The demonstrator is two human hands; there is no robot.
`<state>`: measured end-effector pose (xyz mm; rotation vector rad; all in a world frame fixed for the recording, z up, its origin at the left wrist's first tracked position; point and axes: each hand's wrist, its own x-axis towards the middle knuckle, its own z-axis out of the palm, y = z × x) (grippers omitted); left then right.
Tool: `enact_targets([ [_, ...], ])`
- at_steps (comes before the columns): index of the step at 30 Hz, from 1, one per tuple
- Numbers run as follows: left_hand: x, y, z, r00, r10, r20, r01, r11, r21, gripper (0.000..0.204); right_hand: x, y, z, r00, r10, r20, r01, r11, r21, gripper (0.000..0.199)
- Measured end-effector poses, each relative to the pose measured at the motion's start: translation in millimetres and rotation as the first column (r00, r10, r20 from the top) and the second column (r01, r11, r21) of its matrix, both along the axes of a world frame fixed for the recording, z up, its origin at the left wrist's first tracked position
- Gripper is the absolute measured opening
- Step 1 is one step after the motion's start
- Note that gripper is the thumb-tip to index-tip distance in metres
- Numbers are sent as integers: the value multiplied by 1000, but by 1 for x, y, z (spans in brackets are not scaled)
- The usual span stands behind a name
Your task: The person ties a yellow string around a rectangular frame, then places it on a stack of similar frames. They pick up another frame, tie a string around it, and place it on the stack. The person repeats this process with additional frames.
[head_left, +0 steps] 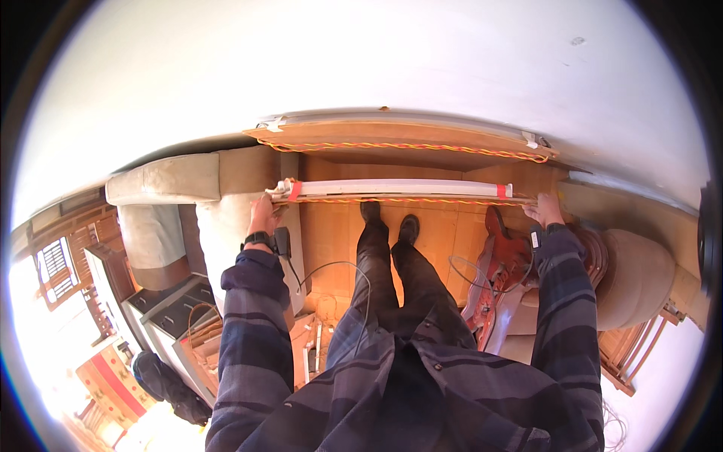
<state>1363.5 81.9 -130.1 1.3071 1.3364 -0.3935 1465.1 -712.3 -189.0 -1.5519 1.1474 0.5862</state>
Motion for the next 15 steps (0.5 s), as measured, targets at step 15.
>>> enact_targets([
  [15,92,4,-7,990,-83,110,86,996,-23,34,-5,22,4,969,-119,215,112,993,45,32],
])
